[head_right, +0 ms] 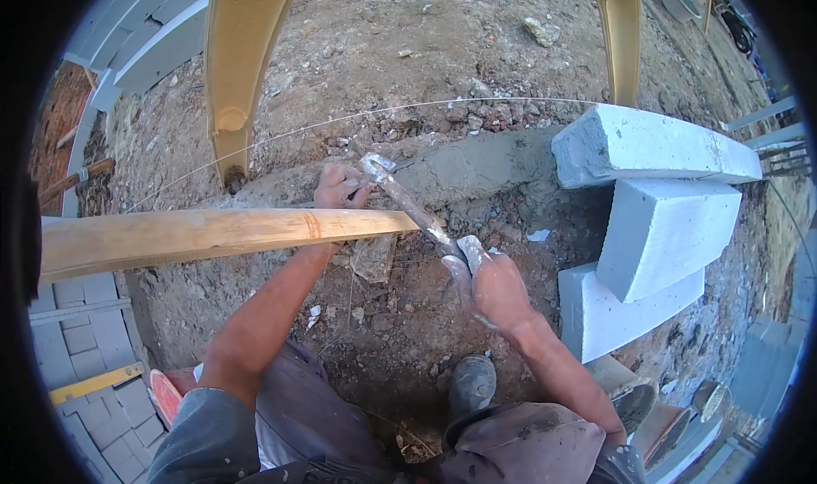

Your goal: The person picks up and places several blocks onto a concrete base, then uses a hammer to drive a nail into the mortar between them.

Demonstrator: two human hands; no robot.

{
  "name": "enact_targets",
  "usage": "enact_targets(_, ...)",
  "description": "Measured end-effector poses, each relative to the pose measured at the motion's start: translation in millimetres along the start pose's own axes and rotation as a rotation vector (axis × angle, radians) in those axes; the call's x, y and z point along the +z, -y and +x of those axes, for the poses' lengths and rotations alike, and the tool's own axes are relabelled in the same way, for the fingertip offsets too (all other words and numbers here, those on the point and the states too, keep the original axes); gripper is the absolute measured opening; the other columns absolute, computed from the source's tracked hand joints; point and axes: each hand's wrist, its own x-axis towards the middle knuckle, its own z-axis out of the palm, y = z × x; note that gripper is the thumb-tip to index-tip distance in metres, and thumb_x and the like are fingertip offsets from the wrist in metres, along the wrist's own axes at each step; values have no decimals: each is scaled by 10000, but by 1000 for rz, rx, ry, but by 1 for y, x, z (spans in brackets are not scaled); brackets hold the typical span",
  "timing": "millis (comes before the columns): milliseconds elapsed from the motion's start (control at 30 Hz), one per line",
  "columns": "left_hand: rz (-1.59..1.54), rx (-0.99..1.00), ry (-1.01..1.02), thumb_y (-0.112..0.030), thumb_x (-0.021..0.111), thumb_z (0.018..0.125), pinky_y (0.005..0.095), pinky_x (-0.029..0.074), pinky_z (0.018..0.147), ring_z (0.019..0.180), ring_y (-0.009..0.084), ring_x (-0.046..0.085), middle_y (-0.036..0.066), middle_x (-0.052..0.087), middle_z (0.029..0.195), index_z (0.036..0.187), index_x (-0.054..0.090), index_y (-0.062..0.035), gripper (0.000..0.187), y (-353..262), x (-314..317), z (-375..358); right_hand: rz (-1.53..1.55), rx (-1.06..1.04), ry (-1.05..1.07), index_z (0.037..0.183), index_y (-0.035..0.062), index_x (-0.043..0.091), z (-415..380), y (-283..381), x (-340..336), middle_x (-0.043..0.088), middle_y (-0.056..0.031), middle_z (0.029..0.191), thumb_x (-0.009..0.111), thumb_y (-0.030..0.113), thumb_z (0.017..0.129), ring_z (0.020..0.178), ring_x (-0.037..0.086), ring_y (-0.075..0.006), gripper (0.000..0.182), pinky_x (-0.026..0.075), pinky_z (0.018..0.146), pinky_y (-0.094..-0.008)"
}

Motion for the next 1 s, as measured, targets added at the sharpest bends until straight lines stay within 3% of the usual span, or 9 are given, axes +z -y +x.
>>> enact_targets(233, -7, -22, -7, -98, 841, 723, 389, 506, 753, 848, 268, 592, 62, 656, 810, 761, 757, -50, 104, -2, 1, 1, -69, -257, -202, 1040, -74, 584, 13, 30, -13, 637, -272, 692, 605, 217, 994, 619, 652, -437, 295, 502, 540, -546)
enact_targets(333, -23, -34, -22, -86, 841, 715, 387, 507, 735, 838, 261, 591, 55, 653, 791, 762, 764, -57, 95, 1, 2, 2, -89, 2, 21, 1052, -78, 585, 22, 21, -3, 643, -276, 708, 586, 212, 1001, 633, 655, -445, 295, 503, 548, -543)
enact_targets(467, -46, -110, -21, -66, 841, 701, 387, 508, 713, 816, 255, 593, 54, 657, 788, 763, 766, -57, 98, -7, 0, 4, -102, 4, 76, 1066, -79, 587, 23, 14, -1, 639, -267, 679, 577, 216, 1004, 612, 648, -454, 301, 500, 552, -545)
enact_targets(633, -70, -100, -27, -52, 840, 690, 391, 508, 695, 799, 255, 596, 50, 662, 788, 764, 766, -61, 105, -2, 2, 0, 75, -155, -197, 1043, -63, 587, 15, 20, 4, 629, -273, 682, 570, 220, 1009, 623, 641, -465, 285, 498, 575, -546)
enact_targets(667, -59, -130, -6, -49, 840, 687, 393, 509, 690, 797, 255, 597, 47, 665, 789, 762, 766, -64, 106, -4, 1, 2, 75, -152, -200, 1043, -63, 587, 16, 15, 10, 629, -273, 682, 570, 220, 1009, 623, 641, -465, 285, 498, 575, -546)
enact_targets(733, -48, -123, -11, -49, 839, 689, 392, 509, 688, 798, 255, 598, 44, 666, 790, 756, 764, -66, 102, -3, 1, 1, -39, 36, 62, 1038, -60, 585, 25, 8, 16, 629, -268, 708, 577, 202, 1003, 642, 636, -468, 264, 502, 589, -534)
enact_targets(867, -33, -124, -10, -50, 835, 692, 390, 508, 682, 805, 259, 601, 46, 668, 793, 745, 755, -60, 97, -2, 2, 1, 35, 26, -39, 1039, -54, 585, 19, 18, 8, 621, -264, 699, 582, 194, 996, 642, 633, -473, 252, 502, 590, -540)
enact_targets(933, -42, -140, -4, -60, 837, 693, 393, 509, 684, 811, 261, 602, 53, 669, 796, 748, 756, -59, 98, 2, 3, -1, 91, -225, -262, 1044, -51, 584, 12, 22, 9, 623, -278, 715, 580, 208, 1003, 668, 639, -477, 262, 507, 602, -545)
enact_targets(1000, -20, -151, 9, -75, 842, 691, 398, 512, 694, 815, 260, 603, 55, 667, 795, 749, 757, -63, 103, 4, 5, -3, 112, -112, -165, 1041, -51, 584, 14, 24, 9, 626, -280, 719, 576, 219, 1008, 675, 641, -482, 272, 509, 611, -550)
